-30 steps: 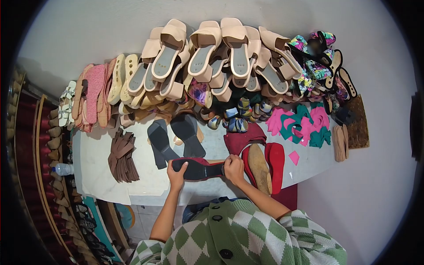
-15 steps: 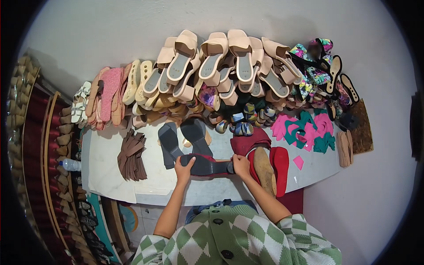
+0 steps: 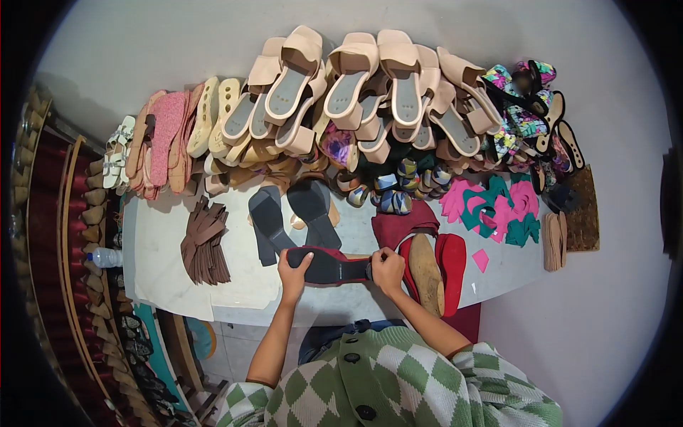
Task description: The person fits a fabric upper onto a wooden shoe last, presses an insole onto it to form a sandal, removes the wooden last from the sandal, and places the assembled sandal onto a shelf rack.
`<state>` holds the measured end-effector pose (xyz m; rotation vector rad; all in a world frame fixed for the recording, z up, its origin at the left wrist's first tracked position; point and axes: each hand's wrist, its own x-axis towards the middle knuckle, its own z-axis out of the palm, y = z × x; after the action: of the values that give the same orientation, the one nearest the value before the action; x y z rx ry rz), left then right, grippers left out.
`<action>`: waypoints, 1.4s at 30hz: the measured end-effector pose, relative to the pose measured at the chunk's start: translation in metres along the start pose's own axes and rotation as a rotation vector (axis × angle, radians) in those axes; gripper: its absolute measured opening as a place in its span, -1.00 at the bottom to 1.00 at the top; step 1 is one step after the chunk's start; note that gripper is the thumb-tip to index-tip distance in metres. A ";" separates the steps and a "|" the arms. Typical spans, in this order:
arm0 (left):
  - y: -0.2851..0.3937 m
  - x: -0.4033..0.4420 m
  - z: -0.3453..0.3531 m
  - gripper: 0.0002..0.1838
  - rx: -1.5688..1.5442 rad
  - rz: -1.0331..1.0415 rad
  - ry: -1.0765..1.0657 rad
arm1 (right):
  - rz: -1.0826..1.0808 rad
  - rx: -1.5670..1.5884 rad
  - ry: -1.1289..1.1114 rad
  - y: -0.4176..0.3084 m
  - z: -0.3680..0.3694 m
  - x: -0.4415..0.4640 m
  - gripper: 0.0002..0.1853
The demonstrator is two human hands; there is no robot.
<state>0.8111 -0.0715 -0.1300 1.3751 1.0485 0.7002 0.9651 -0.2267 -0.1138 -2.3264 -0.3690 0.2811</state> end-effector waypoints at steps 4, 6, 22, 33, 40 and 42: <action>-0.003 -0.001 -0.006 -0.73 0.018 -0.006 -0.045 | -0.030 0.036 -0.013 0.009 0.005 -0.006 -0.79; 0.008 -0.004 -0.005 -0.76 -0.049 -0.055 -0.079 | -0.091 0.071 0.039 0.007 0.004 -0.014 -0.80; 0.006 0.037 0.019 -0.60 0.106 -0.098 0.031 | 0.240 0.192 -0.473 0.024 0.009 0.050 -0.57; 0.017 0.022 0.000 -0.49 0.205 -0.086 -0.109 | 0.606 0.739 -1.073 0.039 -0.062 0.034 -0.45; 0.037 0.003 -0.033 -0.48 0.158 -0.435 -0.412 | 0.451 0.778 -1.191 0.071 -0.046 0.025 -0.14; 0.027 0.002 -0.050 -0.46 0.197 -0.377 -0.514 | 0.286 0.634 -1.266 0.076 -0.033 0.023 -0.11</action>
<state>0.7723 -0.0450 -0.0987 1.3715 0.9335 -0.0415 1.0107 -0.2914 -0.1473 -1.3082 -0.4325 1.7326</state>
